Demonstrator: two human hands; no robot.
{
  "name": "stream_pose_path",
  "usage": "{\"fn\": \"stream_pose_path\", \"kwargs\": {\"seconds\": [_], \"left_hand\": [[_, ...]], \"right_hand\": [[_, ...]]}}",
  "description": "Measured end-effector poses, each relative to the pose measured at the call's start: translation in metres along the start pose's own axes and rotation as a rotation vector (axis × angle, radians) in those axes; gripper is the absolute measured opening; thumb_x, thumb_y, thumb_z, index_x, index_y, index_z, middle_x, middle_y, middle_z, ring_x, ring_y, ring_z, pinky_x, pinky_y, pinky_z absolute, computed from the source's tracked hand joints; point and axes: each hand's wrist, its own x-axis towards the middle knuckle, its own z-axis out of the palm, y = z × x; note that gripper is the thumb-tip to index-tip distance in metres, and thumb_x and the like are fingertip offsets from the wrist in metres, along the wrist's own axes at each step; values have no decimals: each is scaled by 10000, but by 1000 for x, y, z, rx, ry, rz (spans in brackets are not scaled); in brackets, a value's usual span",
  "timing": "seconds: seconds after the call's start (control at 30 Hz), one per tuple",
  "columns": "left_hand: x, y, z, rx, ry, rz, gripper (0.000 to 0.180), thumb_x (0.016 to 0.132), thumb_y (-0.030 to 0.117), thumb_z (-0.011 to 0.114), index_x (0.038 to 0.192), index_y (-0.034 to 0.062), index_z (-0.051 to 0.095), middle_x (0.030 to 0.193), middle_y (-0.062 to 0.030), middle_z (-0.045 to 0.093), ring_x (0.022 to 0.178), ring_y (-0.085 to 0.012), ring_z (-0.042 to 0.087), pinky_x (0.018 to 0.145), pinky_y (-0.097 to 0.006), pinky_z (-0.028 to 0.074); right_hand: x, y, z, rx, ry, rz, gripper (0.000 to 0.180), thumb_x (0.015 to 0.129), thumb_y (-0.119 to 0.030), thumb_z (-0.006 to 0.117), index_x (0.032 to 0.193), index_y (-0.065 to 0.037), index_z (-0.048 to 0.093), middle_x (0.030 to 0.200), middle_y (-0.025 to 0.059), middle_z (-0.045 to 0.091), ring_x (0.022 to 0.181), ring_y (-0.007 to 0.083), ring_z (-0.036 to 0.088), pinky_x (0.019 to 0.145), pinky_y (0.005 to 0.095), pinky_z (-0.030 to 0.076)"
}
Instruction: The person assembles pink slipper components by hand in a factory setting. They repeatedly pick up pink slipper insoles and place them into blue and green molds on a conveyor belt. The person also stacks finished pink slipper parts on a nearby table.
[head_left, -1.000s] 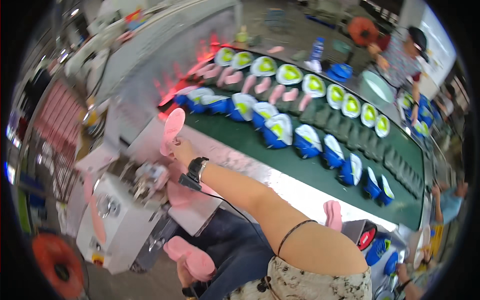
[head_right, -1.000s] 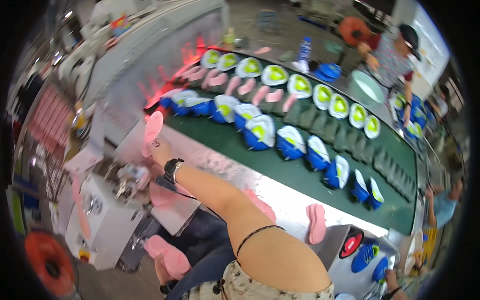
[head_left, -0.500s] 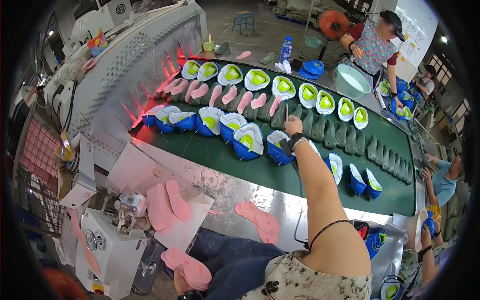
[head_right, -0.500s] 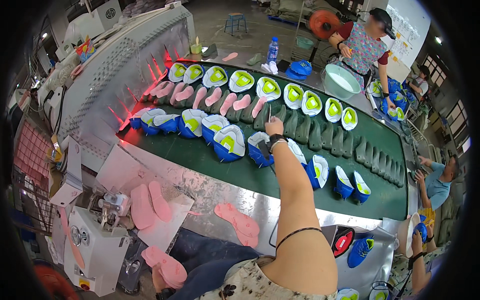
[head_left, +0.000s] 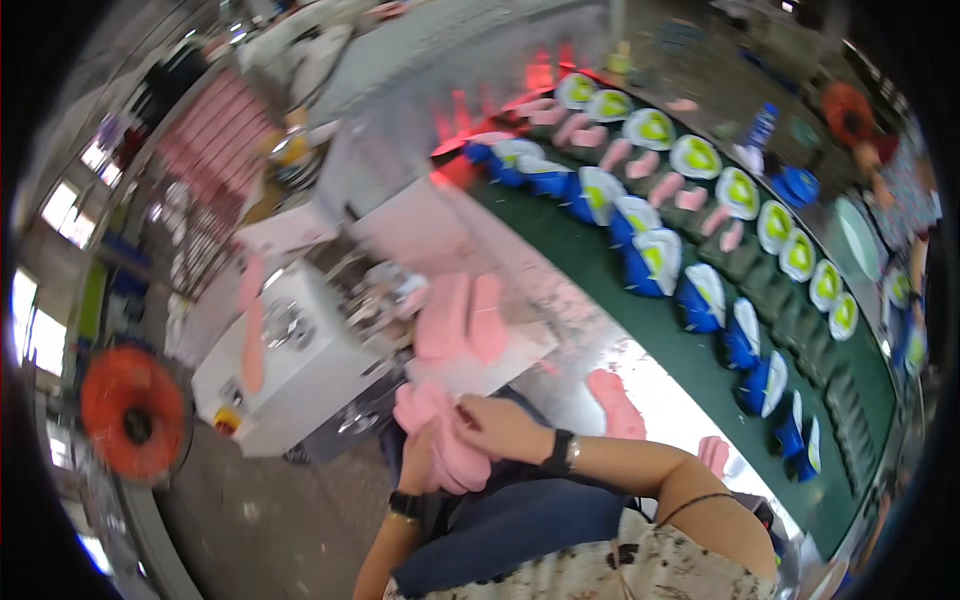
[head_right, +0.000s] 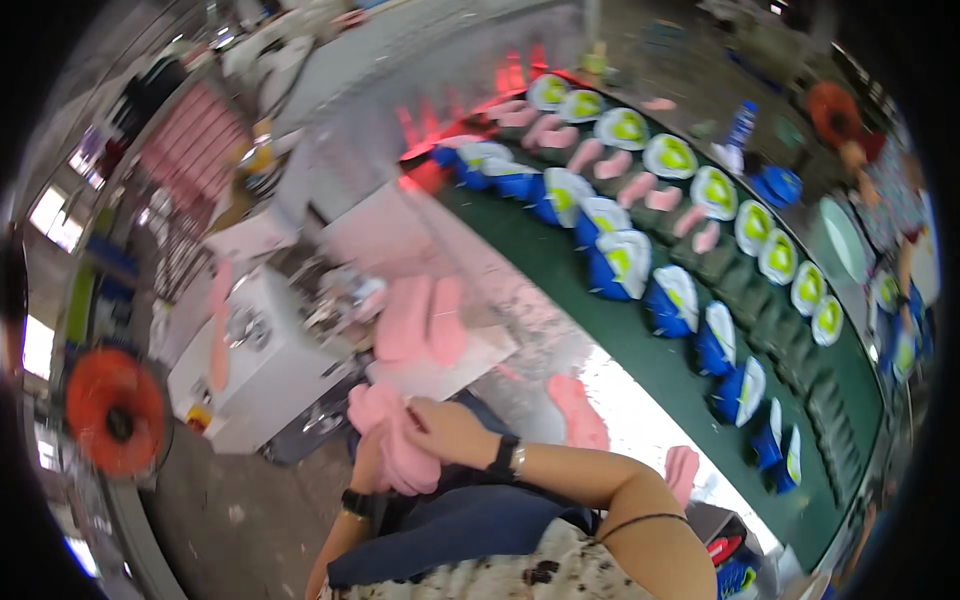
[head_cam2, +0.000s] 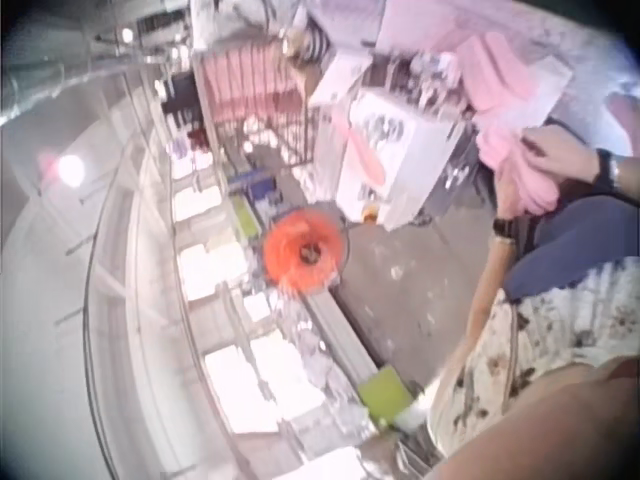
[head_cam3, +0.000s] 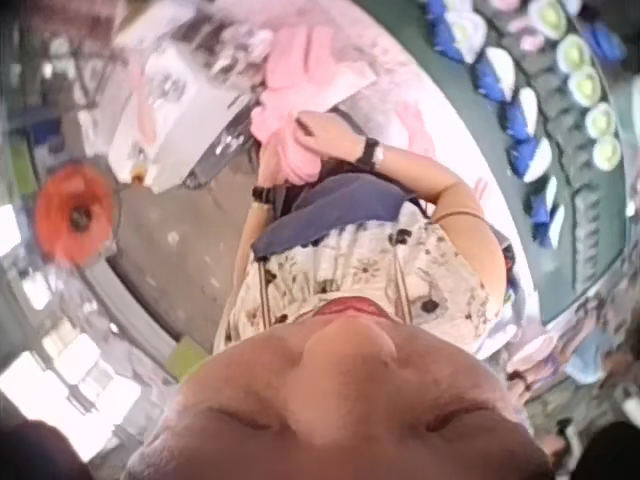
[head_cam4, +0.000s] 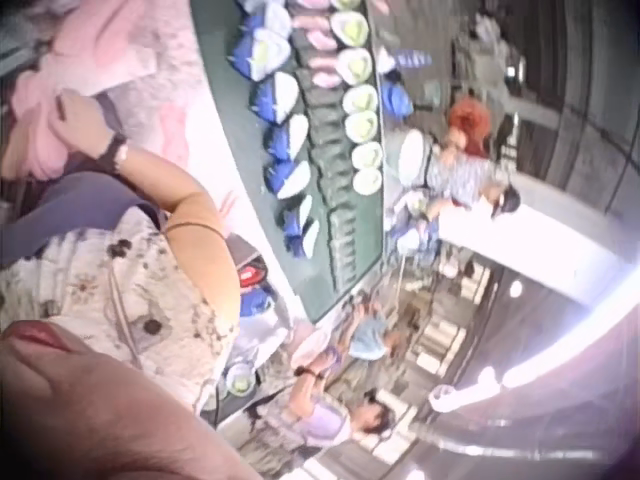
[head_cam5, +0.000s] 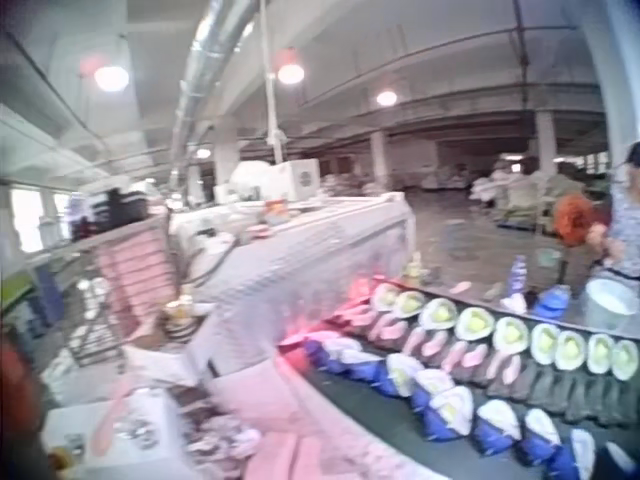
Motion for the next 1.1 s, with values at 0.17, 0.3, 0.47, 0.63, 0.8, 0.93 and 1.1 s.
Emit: {"fn": "stream_pose_path", "kwargs": {"seconds": [0.17, 0.3, 0.47, 0.63, 0.8, 0.93, 1.1], "left_hand": [[-20, 18, -21, -442, -246, -183, 410, 925, 154, 519, 1270, -62, 467, 1197, -169, 593, 1099, -268, 587, 979, -387, 458], [-39, 5, -33, -491, -326, -199, 484, 874, 120, 526, 1307, -71, 425, 1272, -200, 543, 1193, -300, 527, 1042, -410, 405], [-49, 0, -32, -417, -353, -151, 537, 845, 121, 543, 1323, -77, 399, 1283, -210, 535, 1203, -310, 518, 1058, -414, 387], [-45, -11, -54, -481, -342, -200, 543, 843, 122, 550, 1321, -85, 401, 1279, -206, 542, 1201, -307, 519, 1060, -410, 383], [-43, -31, -90, 38, -326, 118, 536, 843, 165, 594, 1311, -50, 444, 1306, -161, 522, 1198, -294, 510, 1051, -403, 382], [-32, -65, -156, 783, -361, 860, 594, 801, 252, 690, 1292, 2, 468, 1289, -110, 508, 1185, -278, 499, 1017, -391, 403], [-46, -19, -84, -254, -190, -172, 534, 838, 362, 614, 1233, 26, 485, 1194, -149, 570, 1092, -310, 574, 940, -452, 471]], "right_hand": [[64, 43, 2, 37, 91, 88, 334, 845, -232, 580, 1086, -2, 563, 885, 218, 651, 794, 335, 653, 692, 371, 508], [152, 49, -11, 78, 311, -33, 458, 812, -220, 634, 1179, 22, 504, 907, 203, 647, 799, 317, 648, 687, 375, 506], [217, 55, -20, -60, 358, 53, 477, 792, -183, 631, 1151, 77, 455, 924, 261, 636, 873, 388, 642, 741, 417, 501], [164, 12, -58, -390, 318, 10, 405, 821, -239, 631, 1153, -31, 526, 998, 217, 632, 917, 374, 626, 754, 464, 491], [183, 45, -58, -432, 394, -65, 277, 854, -248, 580, 1050, -54, 612, 1022, 196, 612, 923, 375, 607, 753, 475, 491], [237, 75, -6, -330, 440, 53, 260, 788, -250, 598, 942, -61, 688, 828, 162, 665, 767, 376, 629, 714, 433, 508], [257, 57, -39, 116, 428, 242, 260, 851, -229, 537, 1010, -53, 643, 985, 225, 659, 839, 408, 640, 813, 458, 500]]}}
